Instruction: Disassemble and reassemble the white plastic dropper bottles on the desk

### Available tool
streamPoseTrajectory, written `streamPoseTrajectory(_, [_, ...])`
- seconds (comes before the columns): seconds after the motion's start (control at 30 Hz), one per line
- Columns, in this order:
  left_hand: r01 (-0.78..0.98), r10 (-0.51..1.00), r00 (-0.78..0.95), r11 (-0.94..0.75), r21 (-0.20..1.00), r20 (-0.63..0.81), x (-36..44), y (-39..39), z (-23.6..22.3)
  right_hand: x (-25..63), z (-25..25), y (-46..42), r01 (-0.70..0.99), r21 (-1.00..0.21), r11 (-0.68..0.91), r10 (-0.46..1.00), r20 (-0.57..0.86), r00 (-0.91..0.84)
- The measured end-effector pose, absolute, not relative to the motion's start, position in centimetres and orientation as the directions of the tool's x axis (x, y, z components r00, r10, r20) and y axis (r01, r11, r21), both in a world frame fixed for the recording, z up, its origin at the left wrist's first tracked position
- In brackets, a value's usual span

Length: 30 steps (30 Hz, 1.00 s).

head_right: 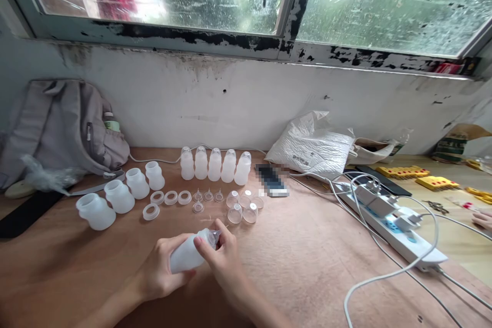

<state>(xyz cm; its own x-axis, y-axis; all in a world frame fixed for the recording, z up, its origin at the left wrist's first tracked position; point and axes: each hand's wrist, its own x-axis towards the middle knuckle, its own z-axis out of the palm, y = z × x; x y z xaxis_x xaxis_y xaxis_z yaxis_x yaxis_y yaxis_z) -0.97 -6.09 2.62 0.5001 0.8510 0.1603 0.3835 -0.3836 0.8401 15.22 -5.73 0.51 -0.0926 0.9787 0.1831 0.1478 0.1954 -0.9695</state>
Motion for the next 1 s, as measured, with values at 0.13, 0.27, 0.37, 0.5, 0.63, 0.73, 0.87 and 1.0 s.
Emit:
streamPoseTrajectory(0.13, [0.219,0.843,0.536,-0.086,0.972,-0.046,-0.9,-6.1,2.8,15.2,1.1,-5.8,0.06,-0.979,0.195,0.973,0.185,-0.135])
streamPoseTrajectory(0.27, [-0.107,0.611,0.763,0.441,0.891,-0.21,-1.2,-5.8,1.1,15.6,2.3,-5.9,-0.119,-0.989,0.088,0.932,0.124,-0.341])
streamPoseTrajectory(0.37, [-0.213,0.529,0.825,0.617,0.758,-0.199,-1.8,-5.4,-0.1,16.2,2.8,-5.5,-0.198,-0.98,-0.018,0.876,0.08,-0.475])
streamPoseTrajectory(0.5, [-0.269,0.504,0.848,0.676,0.686,-0.164,-2.7,-4.7,-0.5,17.0,2.1,-4.5,-0.056,-0.996,0.072,0.959,0.084,-0.271])
streamPoseTrajectory(0.63, [-0.247,0.519,0.839,0.631,0.735,-0.164,-2.8,-4.6,-0.4,17.3,1.2,-4.0,-0.165,-0.983,0.085,0.977,0.114,-0.178])
streamPoseTrajectory(0.73, [-0.178,0.516,0.829,0.611,0.771,-0.218,-2.4,-4.7,-0.4,17.5,1.1,-3.9,-0.246,-0.967,0.068,0.983,0.107,-0.146])
streamPoseTrajectory(0.87, [-0.134,0.502,0.828,0.61,0.781,-0.249,-2.0,-4.8,-0.2,17.6,1.3,-3.9,-0.219,-0.974,0.049,0.988,0.08,-0.134])
streamPoseTrajectory(1.0, [-0.124,0.515,0.821,0.584,0.802,-0.248,-2.0,-4.8,-0.1,17.8,1.6,-3.8,-0.17,-0.982,0.077,0.987,0.099,-0.128])
